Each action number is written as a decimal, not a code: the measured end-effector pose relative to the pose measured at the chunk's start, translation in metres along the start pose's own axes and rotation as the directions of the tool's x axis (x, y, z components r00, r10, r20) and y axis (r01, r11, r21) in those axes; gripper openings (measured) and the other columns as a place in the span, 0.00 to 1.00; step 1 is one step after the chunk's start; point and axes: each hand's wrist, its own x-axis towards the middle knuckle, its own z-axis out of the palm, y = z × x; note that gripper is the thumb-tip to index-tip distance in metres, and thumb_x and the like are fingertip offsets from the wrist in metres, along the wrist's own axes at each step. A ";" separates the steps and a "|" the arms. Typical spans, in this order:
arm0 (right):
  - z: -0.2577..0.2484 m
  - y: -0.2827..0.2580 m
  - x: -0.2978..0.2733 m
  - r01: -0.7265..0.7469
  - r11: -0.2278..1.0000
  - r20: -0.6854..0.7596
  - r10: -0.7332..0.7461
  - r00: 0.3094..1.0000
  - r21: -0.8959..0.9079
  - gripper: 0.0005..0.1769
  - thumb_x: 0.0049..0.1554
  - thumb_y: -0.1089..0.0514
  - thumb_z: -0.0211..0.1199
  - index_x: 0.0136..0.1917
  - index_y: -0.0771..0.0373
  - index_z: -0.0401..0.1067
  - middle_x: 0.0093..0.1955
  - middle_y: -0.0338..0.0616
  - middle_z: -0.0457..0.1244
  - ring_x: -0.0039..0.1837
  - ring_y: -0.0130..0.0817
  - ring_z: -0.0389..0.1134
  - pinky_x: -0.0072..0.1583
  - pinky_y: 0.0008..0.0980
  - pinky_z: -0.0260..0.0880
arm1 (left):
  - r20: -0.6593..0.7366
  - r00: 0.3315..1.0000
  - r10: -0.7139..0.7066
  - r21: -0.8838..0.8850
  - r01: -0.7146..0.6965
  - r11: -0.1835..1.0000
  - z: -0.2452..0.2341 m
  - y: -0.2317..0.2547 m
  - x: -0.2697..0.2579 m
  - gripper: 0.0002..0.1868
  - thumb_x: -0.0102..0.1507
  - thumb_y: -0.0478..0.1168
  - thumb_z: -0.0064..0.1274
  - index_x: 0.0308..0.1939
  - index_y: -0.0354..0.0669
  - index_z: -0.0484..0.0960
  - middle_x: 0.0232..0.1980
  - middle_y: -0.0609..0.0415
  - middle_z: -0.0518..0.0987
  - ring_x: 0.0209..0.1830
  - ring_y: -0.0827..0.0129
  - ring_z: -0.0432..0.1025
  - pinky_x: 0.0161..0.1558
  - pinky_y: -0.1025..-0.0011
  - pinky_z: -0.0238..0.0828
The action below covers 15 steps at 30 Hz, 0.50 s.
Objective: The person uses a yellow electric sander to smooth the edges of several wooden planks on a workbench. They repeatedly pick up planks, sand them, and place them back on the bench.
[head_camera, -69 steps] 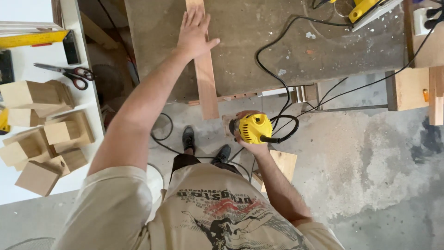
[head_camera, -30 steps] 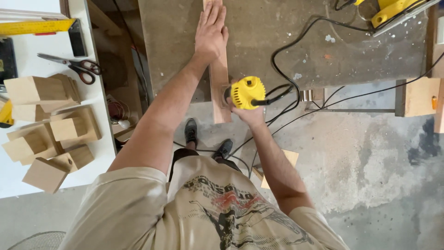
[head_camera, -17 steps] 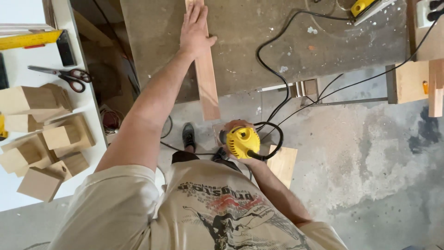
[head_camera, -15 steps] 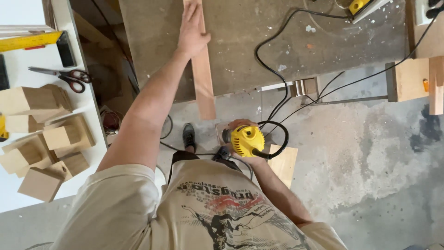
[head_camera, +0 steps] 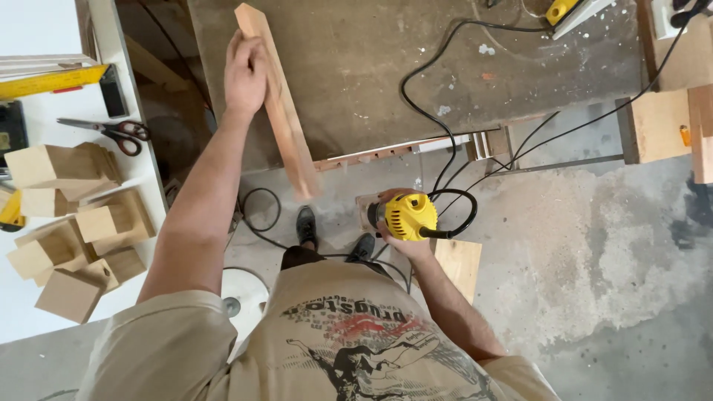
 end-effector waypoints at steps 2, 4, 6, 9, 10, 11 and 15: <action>0.003 0.003 0.002 -0.030 1.000 0.008 0.030 1.000 -0.011 0.28 0.51 0.62 0.67 0.62 0.56 0.59 0.55 0.45 0.63 0.60 0.39 0.67 0.66 0.38 0.68 | -0.082 0.989 -0.124 0.074 0.131 0.989 0.001 0.001 0.000 0.30 0.62 0.49 0.72 0.52 0.44 0.65 0.53 0.53 0.66 0.50 0.65 0.69 0.52 0.65 0.71; 0.003 0.004 -0.002 -0.038 0.999 0.014 0.038 0.999 -0.013 0.27 0.50 0.62 0.66 0.61 0.56 0.60 0.55 0.45 0.63 0.60 0.38 0.68 0.66 0.36 0.69 | -0.153 0.985 0.083 0.216 -0.048 0.975 0.003 -0.029 -0.009 0.25 0.62 0.43 0.67 0.56 0.40 0.70 0.60 0.46 0.70 0.60 0.52 0.65 0.62 0.55 0.63; 0.003 0.005 0.005 -0.038 0.999 0.008 0.038 0.999 -0.023 0.26 0.50 0.62 0.66 0.60 0.57 0.61 0.56 0.45 0.63 0.59 0.37 0.68 0.65 0.34 0.69 | -0.183 0.935 0.303 0.359 -0.223 0.906 0.011 -0.036 -0.006 0.22 0.63 0.36 0.62 0.60 0.35 0.76 0.66 0.39 0.75 0.70 0.39 0.60 0.71 0.45 0.55; 0.007 0.005 0.007 -0.032 0.999 0.029 0.033 0.999 -0.012 0.25 0.51 0.62 0.67 0.60 0.58 0.61 0.55 0.44 0.64 0.59 0.37 0.68 0.65 0.35 0.69 | -0.036 0.998 0.056 0.233 -0.046 0.971 0.018 0.000 -0.021 0.38 0.72 0.50 0.60 0.78 0.35 0.63 0.82 0.46 0.49 0.83 0.56 0.44 0.80 0.57 0.47; 0.009 0.006 0.008 -0.011 1.000 0.041 0.011 0.999 0.019 0.27 0.51 0.62 0.67 0.60 0.57 0.60 0.55 0.45 0.63 0.60 0.38 0.67 0.66 0.36 0.69 | 0.064 0.994 -0.091 0.260 0.071 0.963 0.017 0.029 -0.024 0.41 0.72 0.52 0.59 0.80 0.41 0.54 0.84 0.51 0.42 0.84 0.61 0.38 0.82 0.54 0.40; 0.010 0.007 0.008 0.008 0.999 0.052 -0.011 0.999 0.048 0.29 0.50 0.63 0.68 0.61 0.55 0.59 0.55 0.45 0.63 0.60 0.38 0.67 0.66 0.38 0.68 | 0.161 0.958 -0.236 0.296 0.181 0.938 0.018 0.058 -0.027 0.45 0.73 0.53 0.57 0.82 0.46 0.46 0.85 0.56 0.35 0.85 0.66 0.31 0.83 0.51 0.33; 0.010 0.017 0.012 -0.012 0.998 0.064 0.016 0.998 -0.058 0.31 0.48 0.60 0.70 0.60 0.57 0.58 0.55 0.44 0.63 0.61 0.38 0.67 0.66 0.36 0.65 | 0.062 0.992 0.107 0.148 -0.116 0.982 0.117 -0.015 -0.011 0.35 0.74 0.48 0.56 0.81 0.47 0.60 0.84 0.53 0.46 0.85 0.54 0.43 0.83 0.64 0.41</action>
